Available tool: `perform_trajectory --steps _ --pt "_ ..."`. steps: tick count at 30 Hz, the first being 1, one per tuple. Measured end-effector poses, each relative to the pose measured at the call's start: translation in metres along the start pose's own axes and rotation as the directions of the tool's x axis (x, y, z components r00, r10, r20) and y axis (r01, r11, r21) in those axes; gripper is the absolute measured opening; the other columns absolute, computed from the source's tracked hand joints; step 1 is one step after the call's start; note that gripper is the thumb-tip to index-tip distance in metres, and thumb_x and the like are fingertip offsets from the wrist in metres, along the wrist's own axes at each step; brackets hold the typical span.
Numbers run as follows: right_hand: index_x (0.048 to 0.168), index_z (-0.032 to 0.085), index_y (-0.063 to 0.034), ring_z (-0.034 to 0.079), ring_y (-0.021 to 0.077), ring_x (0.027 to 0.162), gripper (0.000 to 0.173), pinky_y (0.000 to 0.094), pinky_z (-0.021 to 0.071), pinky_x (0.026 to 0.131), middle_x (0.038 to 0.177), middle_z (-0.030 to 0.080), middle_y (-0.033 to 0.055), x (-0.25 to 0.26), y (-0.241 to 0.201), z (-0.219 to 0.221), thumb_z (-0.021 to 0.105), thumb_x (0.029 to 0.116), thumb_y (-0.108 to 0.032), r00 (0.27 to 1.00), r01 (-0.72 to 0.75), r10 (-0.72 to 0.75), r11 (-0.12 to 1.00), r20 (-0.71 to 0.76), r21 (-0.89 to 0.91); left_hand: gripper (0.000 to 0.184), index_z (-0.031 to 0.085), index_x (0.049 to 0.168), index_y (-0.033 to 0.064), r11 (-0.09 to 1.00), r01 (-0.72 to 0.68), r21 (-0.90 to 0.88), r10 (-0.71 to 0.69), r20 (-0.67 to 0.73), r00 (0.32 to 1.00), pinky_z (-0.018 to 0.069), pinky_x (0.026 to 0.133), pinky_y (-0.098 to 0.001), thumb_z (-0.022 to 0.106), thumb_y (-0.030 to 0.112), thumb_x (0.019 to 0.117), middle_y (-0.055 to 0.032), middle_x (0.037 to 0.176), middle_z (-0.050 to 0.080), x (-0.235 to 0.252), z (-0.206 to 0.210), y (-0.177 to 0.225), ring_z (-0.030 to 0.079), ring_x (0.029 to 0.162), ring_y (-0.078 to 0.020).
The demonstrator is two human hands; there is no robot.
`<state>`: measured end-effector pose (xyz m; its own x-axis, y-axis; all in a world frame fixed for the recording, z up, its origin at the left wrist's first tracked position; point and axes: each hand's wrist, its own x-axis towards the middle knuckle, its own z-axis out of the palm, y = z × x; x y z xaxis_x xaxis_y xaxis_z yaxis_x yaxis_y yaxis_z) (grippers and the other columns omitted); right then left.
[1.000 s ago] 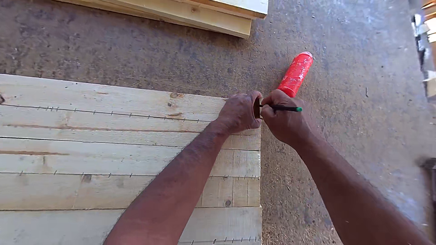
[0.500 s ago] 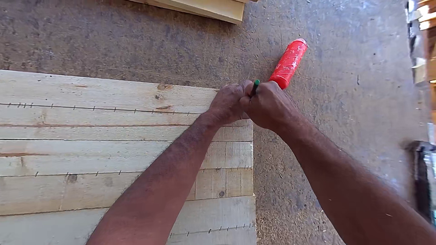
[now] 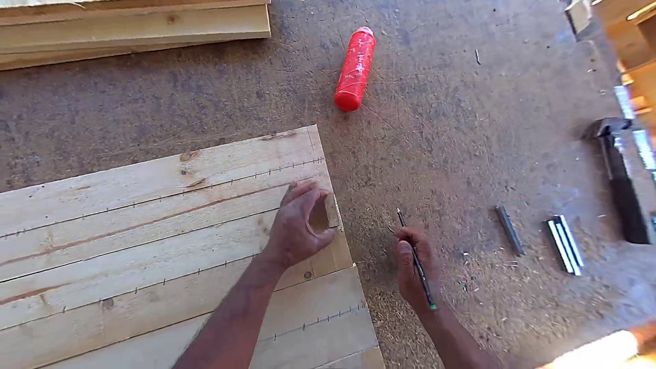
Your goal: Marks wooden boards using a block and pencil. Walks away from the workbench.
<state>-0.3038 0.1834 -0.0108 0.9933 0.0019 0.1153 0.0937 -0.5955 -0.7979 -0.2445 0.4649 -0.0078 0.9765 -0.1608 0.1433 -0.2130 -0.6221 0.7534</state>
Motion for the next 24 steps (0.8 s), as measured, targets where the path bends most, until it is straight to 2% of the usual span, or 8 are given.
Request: perform_trajectory --steps 3,5,18,24 --pt "0.126 0.061 -0.0143 0.065 0.0165 0.107 0.047 0.0387 0.0555 0.092 0.112 0.067 0.0042 -0.016 0.021 0.004 0.036 0.1095 -0.051 0.996 0.084 -0.083 0.996 0.021 -0.043 0.064 0.067 0.127 0.0088 0.999 0.004 0.041 -0.004 -0.014 1.0 0.0275 0.127 -0.0502 0.084 0.039 0.0732 -0.002 0.133 0.068 0.001 0.005 0.004 0.05 0.141 -0.0215" --pt "0.126 0.062 -0.0146 0.064 0.0177 0.112 0.049 0.0396 0.055 0.096 0.115 0.067 0.0045 -0.015 0.023 0.006 0.036 0.1091 -0.053 0.995 0.101 -0.1 0.994 0.008 -0.035 0.064 0.066 0.126 0.0078 0.997 0.001 0.072 0.0 -0.022 1.0 0.0282 0.127 -0.05 0.084 0.038 0.0718 -0.0037 0.132 0.067 0.003 0.007 0.004 0.05 0.141 -0.0224" --pt "0.127 0.063 -0.0081 0.065 0.0214 0.114 0.058 0.0397 0.0548 0.097 0.116 0.069 0.0094 -0.013 0.025 0.006 0.035 0.1082 -0.056 0.985 0.173 -0.173 0.985 -0.015 0.004 0.066 0.066 0.123 0.0038 0.989 -0.01 0.146 0.013 -0.02 1.0 0.0292 0.126 -0.0477 0.083 0.039 0.0698 -0.0091 0.131 0.067 0.003 0.009 0.004 0.05 0.14 -0.0261" --pt "0.127 0.063 -0.0067 0.065 0.0225 0.114 0.062 0.0402 0.0544 0.098 0.116 0.069 0.0106 -0.012 0.025 0.005 0.034 0.1074 -0.058 0.983 0.185 -0.185 0.983 -0.001 0.004 0.066 0.066 0.122 0.0042 0.991 -0.009 0.137 0.012 -0.017 1.0 0.0281 0.126 -0.0485 0.084 0.04 0.0706 -0.0086 0.131 0.067 0.004 0.008 0.005 0.05 0.141 -0.0257"
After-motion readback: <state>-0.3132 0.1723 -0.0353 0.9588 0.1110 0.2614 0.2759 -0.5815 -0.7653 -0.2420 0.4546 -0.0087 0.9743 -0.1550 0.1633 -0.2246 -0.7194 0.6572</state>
